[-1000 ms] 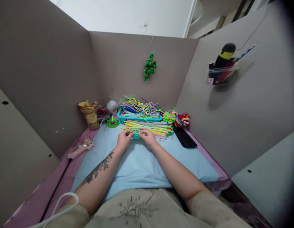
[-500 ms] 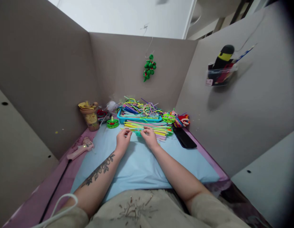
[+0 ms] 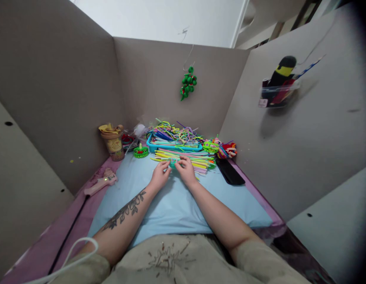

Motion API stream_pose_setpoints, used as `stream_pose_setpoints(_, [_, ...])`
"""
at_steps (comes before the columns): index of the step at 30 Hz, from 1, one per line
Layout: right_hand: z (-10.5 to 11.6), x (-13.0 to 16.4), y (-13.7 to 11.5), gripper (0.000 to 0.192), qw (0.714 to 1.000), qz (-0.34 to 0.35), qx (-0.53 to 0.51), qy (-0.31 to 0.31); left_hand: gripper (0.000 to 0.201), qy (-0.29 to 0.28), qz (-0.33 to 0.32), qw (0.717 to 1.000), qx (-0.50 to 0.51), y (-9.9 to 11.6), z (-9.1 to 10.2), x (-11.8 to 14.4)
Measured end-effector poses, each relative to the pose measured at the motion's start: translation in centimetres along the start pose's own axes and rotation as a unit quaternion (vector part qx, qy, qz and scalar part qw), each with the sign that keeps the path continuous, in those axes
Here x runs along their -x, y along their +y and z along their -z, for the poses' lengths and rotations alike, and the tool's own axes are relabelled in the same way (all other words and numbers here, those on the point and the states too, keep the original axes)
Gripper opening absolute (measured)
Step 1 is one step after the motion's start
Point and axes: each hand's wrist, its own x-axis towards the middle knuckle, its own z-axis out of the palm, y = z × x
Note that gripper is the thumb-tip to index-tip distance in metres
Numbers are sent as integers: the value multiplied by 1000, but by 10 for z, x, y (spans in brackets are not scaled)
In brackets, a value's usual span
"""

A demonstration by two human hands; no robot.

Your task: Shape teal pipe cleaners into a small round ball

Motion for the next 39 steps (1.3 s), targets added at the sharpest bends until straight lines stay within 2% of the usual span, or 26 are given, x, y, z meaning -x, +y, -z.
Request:
stream_pose_setpoints(7, [1,0,1,14,1000,18,3,-24,30,-13,5,1000,-16,-3,3,-3])
stream_pose_setpoints(13, [4,1,1,14,996,33,-20,-83,23,-15,28,999,-28,-3,13,-7])
stream_pose_setpoints(15, [5,1,-1,14,993,38,-29,-104,19,-23,14,999,-39,0,16,-7])
stream_pose_setpoints(18, [6,2,-3,13,990,44,-41,-129,18,-62,-15,997,-44,2,17,-7])
stream_pose_setpoints(20, [6,1,-3,13,991,49,-35,-123,17,-67,-20,997,-34,1,17,-6])
stream_pose_setpoints(24, [4,0,-1,14,996,57,-10,-69,15,36,-19,999,-17,-4,14,-6])
stream_pose_setpoints(26, [4,0,-1,13,997,63,-3,-53,15,64,-23,998,-14,-7,13,-5])
stream_pose_setpoints(39, [6,1,-1,10,992,112,9,-52,12,42,-50,997,-28,-11,20,-7])
